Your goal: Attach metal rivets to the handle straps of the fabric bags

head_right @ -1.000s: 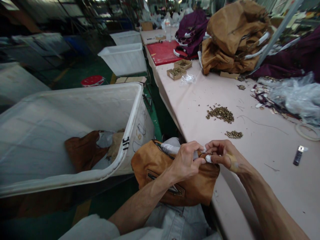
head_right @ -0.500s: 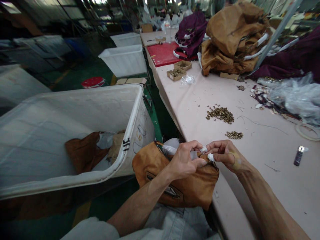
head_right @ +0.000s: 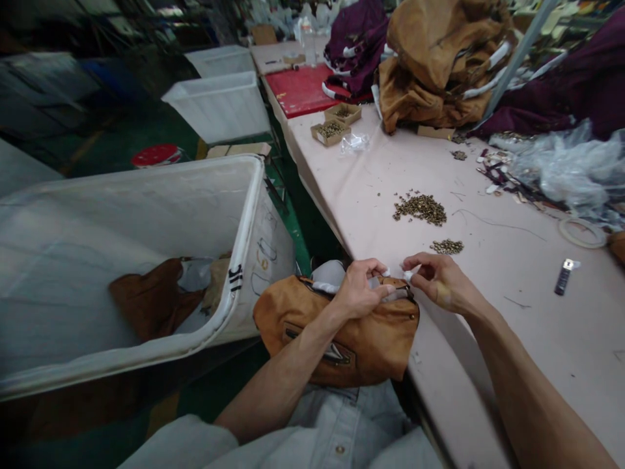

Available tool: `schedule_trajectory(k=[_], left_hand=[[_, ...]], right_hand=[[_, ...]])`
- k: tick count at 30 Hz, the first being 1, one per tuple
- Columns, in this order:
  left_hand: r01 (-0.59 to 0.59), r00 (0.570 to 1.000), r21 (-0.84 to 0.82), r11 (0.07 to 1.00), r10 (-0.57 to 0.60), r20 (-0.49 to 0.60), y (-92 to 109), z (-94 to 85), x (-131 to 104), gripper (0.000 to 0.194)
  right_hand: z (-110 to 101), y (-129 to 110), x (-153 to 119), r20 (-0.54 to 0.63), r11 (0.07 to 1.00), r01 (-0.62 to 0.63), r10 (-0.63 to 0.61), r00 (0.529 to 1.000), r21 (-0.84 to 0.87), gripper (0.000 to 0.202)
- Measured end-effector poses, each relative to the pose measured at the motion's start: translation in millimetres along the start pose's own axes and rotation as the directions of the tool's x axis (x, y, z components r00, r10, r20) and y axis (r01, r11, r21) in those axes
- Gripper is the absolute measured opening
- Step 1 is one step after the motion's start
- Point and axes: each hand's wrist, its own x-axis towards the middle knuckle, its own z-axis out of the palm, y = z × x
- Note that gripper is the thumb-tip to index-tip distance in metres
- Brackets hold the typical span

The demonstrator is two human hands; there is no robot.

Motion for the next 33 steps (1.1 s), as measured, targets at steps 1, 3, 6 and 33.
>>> schedule_trajectory(k=[1, 3, 6, 33], left_hand=[[0.001, 1.000, -0.002, 1.000, -0.001, -0.002, -1.5, 1.0, 1.1, 0.031], [0.006, 1.000, 0.002, 1.000, -0.006, -0.003, -2.2, 1.3, 2.4, 0.031], [0.013, 1.000, 0.030, 0.999, -0.012, -0.008, -1.2, -0.1, 4.1, 0.030], [-0.027, 0.999, 0.023, 0.999, 0.028, -0.023, -1.6, -15.2, 27.3, 0.017]], right_hand=[[-4.7, -2.4, -4.1, -0.032, 0.995, 0.043, -0.046, 0.998, -0.088, 0.027], [-12.6, -7.7, -15.4, -0.011, 0.975, 0.102, -0.107, 0.994, -0.197, 0.023], [-15.3, -10.5, -36.9, 0.086, 0.965, 0.124, -0.106, 0.991, -0.233, 0.018], [20.9, 43.8, 42.2, -0.293, 0.806, 0.037, -0.258, 0.921, -0.591, 0.016]])
